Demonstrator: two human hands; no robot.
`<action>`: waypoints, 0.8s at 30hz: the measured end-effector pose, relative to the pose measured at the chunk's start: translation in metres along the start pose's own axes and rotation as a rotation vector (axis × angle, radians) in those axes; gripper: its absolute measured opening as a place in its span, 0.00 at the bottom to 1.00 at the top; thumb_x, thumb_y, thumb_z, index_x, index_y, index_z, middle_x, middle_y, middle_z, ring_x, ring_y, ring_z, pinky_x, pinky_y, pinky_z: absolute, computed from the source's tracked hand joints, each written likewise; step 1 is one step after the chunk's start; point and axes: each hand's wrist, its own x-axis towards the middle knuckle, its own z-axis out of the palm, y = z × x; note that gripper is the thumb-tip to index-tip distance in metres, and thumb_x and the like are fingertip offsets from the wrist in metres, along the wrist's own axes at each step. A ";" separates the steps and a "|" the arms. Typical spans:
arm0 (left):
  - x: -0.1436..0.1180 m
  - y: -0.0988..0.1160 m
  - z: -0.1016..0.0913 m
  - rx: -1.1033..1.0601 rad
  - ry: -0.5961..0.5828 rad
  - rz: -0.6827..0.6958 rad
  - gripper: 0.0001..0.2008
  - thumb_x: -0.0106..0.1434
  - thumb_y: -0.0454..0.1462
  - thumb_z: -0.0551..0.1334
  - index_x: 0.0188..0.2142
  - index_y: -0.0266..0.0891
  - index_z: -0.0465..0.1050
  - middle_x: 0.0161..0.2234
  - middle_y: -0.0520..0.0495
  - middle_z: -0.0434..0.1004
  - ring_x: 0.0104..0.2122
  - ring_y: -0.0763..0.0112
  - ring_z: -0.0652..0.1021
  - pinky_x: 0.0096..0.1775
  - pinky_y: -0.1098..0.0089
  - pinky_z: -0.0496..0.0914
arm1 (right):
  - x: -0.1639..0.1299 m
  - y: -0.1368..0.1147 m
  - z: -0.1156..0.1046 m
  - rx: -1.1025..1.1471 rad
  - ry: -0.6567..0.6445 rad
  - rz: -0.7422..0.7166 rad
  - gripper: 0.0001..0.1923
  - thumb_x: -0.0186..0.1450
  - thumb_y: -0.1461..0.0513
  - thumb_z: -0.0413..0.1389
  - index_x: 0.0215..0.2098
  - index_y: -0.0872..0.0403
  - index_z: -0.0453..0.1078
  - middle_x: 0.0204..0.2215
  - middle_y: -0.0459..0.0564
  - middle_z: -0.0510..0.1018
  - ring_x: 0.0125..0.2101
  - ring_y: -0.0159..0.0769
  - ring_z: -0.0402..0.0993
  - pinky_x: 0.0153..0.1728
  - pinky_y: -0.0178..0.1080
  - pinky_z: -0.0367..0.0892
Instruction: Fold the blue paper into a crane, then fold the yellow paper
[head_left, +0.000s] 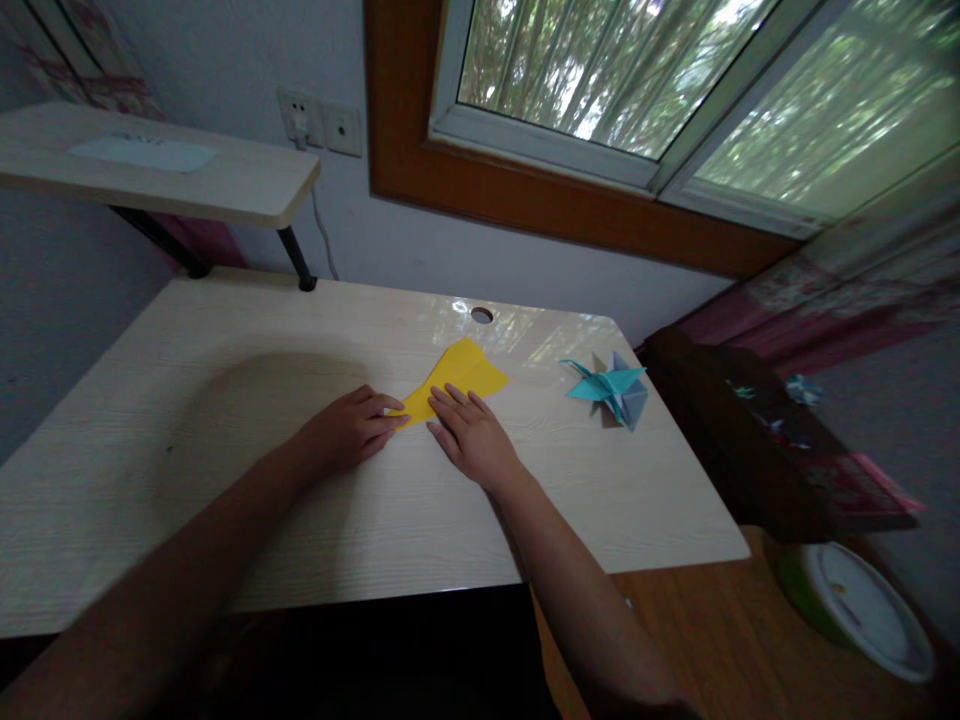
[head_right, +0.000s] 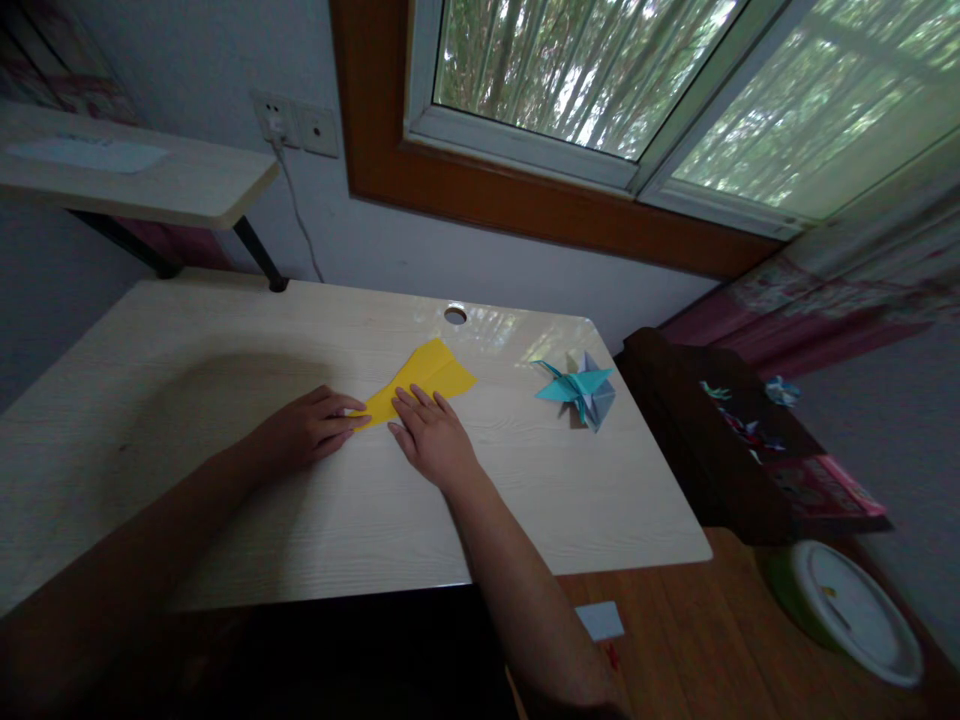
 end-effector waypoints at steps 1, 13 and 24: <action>0.000 0.000 0.000 -0.003 0.005 0.000 0.18 0.71 0.33 0.60 0.58 0.42 0.75 0.52 0.41 0.78 0.46 0.60 0.75 0.50 0.57 0.73 | 0.000 0.000 0.000 -0.005 -0.001 0.006 0.24 0.76 0.55 0.49 0.68 0.50 0.63 0.67 0.51 0.67 0.69 0.45 0.59 0.69 0.56 0.56; 0.000 0.000 -0.002 0.000 0.020 0.007 0.15 0.70 0.34 0.60 0.53 0.40 0.79 0.50 0.42 0.79 0.44 0.62 0.75 0.48 0.59 0.74 | -0.001 0.001 0.002 -0.022 0.012 0.061 0.24 0.75 0.54 0.49 0.67 0.51 0.64 0.68 0.50 0.66 0.70 0.47 0.56 0.69 0.58 0.54; -0.002 0.002 -0.007 -0.021 0.084 -0.013 0.10 0.68 0.34 0.62 0.43 0.44 0.82 0.45 0.46 0.83 0.40 0.64 0.78 0.44 0.61 0.75 | 0.001 0.001 -0.002 0.040 0.064 0.012 0.20 0.74 0.56 0.51 0.62 0.49 0.71 0.62 0.51 0.74 0.67 0.47 0.63 0.69 0.58 0.55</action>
